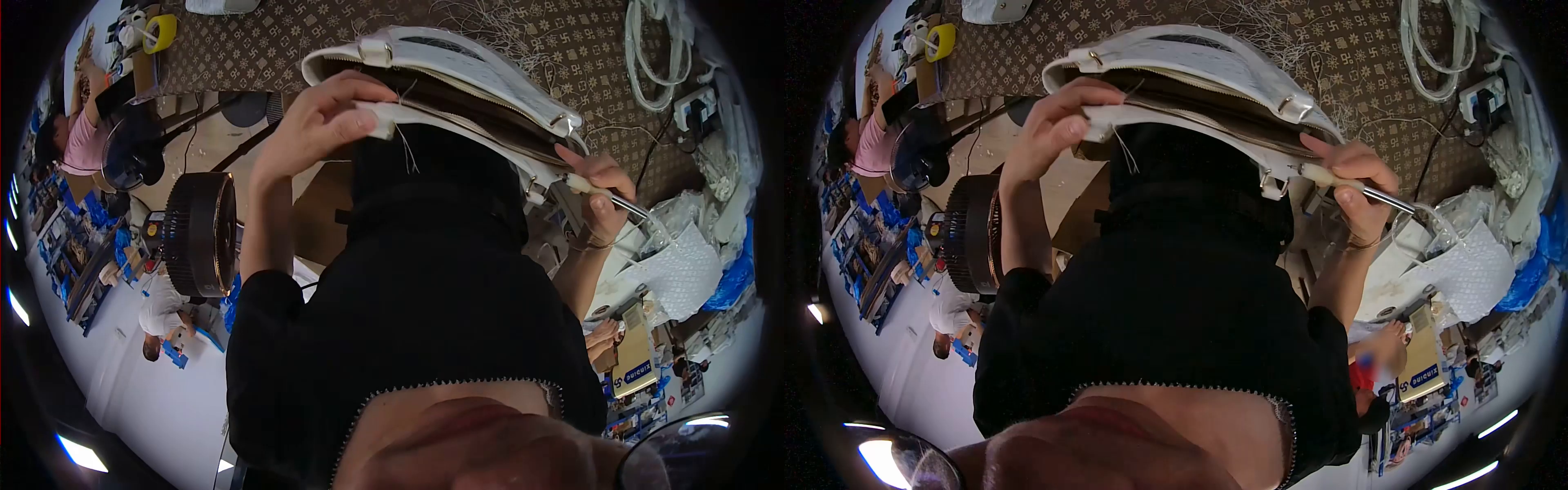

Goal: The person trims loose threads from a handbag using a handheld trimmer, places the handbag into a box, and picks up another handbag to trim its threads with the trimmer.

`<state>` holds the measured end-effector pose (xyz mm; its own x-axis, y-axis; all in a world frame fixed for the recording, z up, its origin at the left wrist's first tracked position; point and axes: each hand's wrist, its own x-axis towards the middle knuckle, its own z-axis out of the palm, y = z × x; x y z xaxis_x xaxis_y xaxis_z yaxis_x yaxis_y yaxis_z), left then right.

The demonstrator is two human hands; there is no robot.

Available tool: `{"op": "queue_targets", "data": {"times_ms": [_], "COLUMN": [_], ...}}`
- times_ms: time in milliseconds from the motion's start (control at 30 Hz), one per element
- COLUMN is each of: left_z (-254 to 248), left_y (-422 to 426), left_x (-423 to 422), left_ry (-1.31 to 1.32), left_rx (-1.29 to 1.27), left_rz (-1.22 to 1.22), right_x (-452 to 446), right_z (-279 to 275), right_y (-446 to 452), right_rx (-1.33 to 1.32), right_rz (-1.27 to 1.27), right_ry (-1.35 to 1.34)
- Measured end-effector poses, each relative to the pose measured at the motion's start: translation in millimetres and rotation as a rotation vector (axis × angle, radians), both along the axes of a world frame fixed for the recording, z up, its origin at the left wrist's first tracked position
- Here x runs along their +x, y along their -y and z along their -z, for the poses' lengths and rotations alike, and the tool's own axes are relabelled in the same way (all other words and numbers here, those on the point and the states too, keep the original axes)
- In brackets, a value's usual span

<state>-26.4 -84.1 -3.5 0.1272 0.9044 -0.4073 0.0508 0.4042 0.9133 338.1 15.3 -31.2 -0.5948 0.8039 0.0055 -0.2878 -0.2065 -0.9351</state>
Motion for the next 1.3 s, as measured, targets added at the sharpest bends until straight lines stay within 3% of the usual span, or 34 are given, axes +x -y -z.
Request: {"op": "queue_targets", "data": {"times_ms": [33, 133, 267, 400, 567, 767, 1300], "left_z": [-3, -7, -7, -5, -13, -19, -15], "left_y": [4, 5, 3, 1, -7, -15, -15], "left_x": [11, 37, 62, 69, 71, 70, 58], "left_ry": [0.233, 0.243, 0.325, 0.276, -0.095, -0.258, -0.063], "left_rx": [-0.075, -0.12, -0.148, -0.103, 0.027, 0.018, 0.061], "left_rz": [-0.063, -0.041, -0.111, -0.061, 0.121, 0.193, 0.131], "right_x": [0, 1, -26, -65, -66, -72, -72], "right_z": [-3, -25, -41, -17, 17, 19, 16], "right_y": [0, 5, 13, 37, 29, 27, 26], "right_rx": [0.014, 0.059, 0.026, -0.099, 0.015, 0.036, 0.012], "right_rz": [0.025, 0.029, -0.23, 0.084, 0.023, 0.021, 0.02], "right_ry": [-0.006, -0.2, -0.604, -0.331, -0.2, -0.223, -0.194]}}
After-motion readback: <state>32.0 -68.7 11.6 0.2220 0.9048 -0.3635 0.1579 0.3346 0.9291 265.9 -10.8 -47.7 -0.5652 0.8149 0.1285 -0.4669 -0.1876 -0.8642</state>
